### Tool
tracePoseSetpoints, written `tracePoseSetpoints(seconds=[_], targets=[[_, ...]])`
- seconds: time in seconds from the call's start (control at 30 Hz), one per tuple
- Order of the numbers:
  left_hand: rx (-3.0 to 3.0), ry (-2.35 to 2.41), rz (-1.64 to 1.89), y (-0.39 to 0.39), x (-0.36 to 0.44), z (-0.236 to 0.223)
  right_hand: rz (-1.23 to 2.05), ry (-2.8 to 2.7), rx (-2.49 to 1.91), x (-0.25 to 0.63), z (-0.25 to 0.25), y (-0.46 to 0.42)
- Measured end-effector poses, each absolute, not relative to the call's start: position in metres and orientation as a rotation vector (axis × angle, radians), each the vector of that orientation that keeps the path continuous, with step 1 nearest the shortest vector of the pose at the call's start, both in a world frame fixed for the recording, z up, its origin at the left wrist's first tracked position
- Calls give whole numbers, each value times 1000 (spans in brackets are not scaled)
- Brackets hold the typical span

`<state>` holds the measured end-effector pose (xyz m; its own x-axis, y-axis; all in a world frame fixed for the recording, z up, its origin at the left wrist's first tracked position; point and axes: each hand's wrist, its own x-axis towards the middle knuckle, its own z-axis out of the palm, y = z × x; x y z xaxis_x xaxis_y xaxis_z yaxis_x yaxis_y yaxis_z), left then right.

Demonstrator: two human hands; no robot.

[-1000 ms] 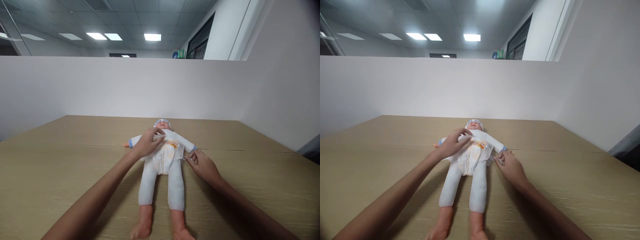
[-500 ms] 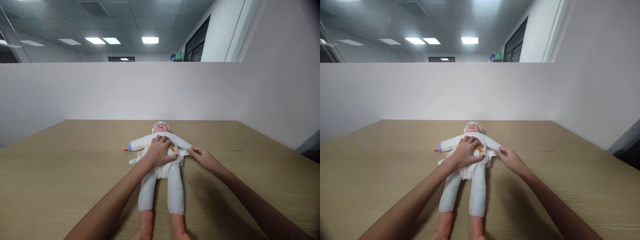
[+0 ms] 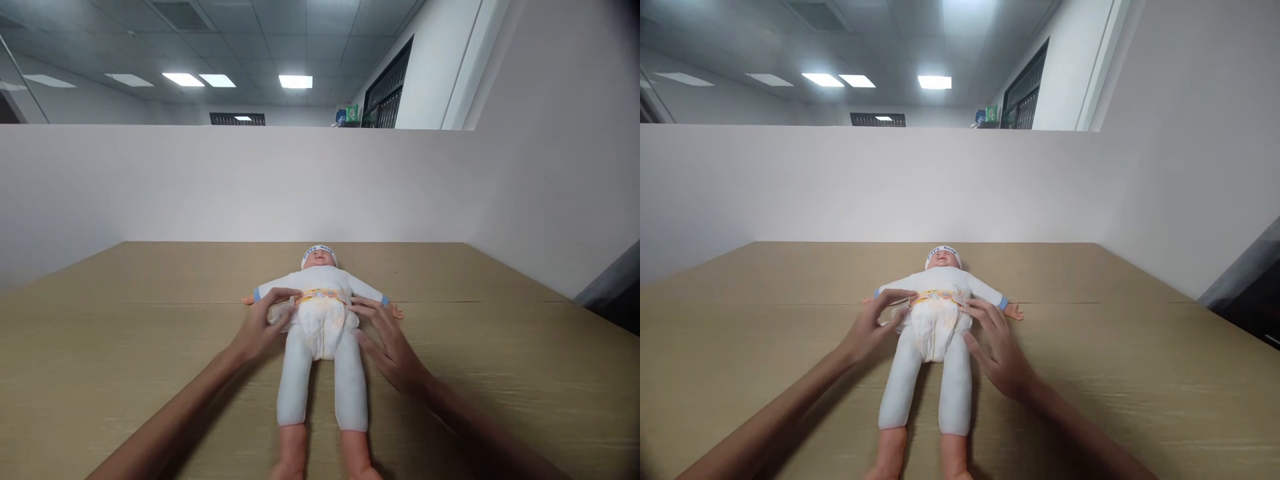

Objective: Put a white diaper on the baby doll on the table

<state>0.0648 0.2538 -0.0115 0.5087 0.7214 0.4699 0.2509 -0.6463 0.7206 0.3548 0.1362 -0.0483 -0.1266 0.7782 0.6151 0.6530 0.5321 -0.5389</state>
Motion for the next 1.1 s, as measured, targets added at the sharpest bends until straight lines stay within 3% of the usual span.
tracePoseSetpoints(seconds=[0.13, 0.37, 0.57, 0.87, 1.1], targets=[[2247, 1223, 1022, 262, 28, -38, 111, -1754, -1166, 349, -44, 130], [2377, 1554, 532, 285, 29, -47, 38, -1819, -1397, 289, 0, 196], [2172, 1448, 468, 295, 26, -34, -18, -1819, -1568, 279, -4, 226], [1941, 1088, 670, 297, 55, 15, 41, -1865, -1593, 278, -1, 221], [1925, 947, 678, 293, 103, 9, 75, -1876, -1586, 280, -6, 225]])
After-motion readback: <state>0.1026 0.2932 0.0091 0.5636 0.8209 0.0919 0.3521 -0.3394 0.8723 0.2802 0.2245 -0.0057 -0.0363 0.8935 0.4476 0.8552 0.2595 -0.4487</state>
